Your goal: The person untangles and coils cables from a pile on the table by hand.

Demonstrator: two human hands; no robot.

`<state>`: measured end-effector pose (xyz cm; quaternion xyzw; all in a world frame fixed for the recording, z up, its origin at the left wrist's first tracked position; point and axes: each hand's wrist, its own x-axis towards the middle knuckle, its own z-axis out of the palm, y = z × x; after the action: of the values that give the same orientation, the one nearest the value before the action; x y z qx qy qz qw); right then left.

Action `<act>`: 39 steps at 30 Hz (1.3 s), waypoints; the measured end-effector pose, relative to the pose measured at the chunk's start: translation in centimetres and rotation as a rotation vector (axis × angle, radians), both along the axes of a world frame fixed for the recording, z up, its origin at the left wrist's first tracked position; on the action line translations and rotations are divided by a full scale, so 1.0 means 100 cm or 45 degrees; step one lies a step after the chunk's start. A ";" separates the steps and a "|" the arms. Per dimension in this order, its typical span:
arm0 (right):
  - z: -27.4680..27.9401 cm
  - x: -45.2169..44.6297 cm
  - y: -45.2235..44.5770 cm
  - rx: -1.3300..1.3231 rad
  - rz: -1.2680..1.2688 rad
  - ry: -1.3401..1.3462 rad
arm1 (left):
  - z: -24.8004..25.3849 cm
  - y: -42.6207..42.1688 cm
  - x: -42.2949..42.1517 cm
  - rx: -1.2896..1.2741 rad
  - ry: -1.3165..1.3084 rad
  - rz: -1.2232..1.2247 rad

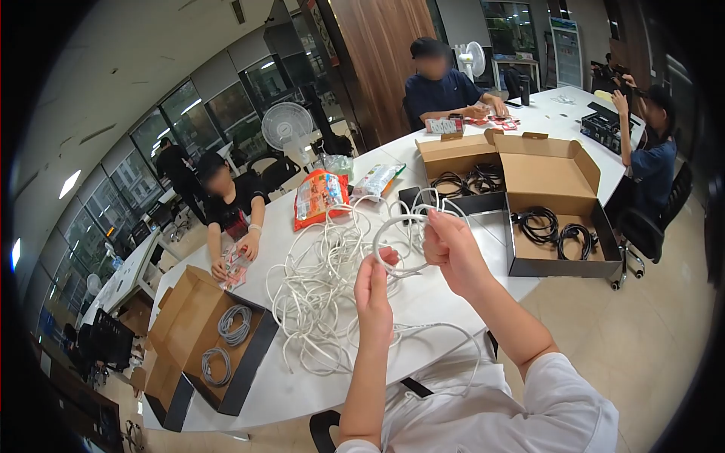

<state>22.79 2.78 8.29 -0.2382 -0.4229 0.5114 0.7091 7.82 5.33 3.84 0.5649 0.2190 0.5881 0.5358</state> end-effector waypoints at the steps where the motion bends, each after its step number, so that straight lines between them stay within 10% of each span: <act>1: 0.000 0.004 0.000 0.021 -0.056 -0.011 | 0.003 -0.002 -0.003 0.088 0.113 0.043; 9: 0.003 0.039 0.003 0.193 -0.006 0.084 | -0.005 -0.012 -0.020 0.515 0.123 0.574; 13: 0.001 0.040 0.003 0.283 0.099 0.178 | 0.001 -0.020 -0.033 -0.198 0.256 -0.485; 16: -0.001 0.040 0.000 0.349 0.171 0.167 | 0.002 -0.032 -0.013 -0.161 0.423 -0.266; 20: -0.004 0.046 -0.008 0.444 0.219 0.076 | -0.012 -0.019 -0.030 0.764 0.603 0.823; 27: -0.008 0.041 -0.012 0.483 0.162 -0.207 | -0.004 0.001 -0.028 -0.076 0.460 -0.566; 37: 0.003 0.029 -0.026 0.989 0.080 -1.154 | 0.015 -0.015 -0.011 -0.930 -0.052 -0.515; 39: 0.002 0.020 -0.031 1.058 0.062 -1.315 | 0.003 0.001 -0.025 -0.984 -0.361 -0.999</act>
<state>24.76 -0.32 8.48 -0.1498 -0.8758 0.1415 0.4365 5.29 5.40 4.15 0.2825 0.1181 0.2921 0.9060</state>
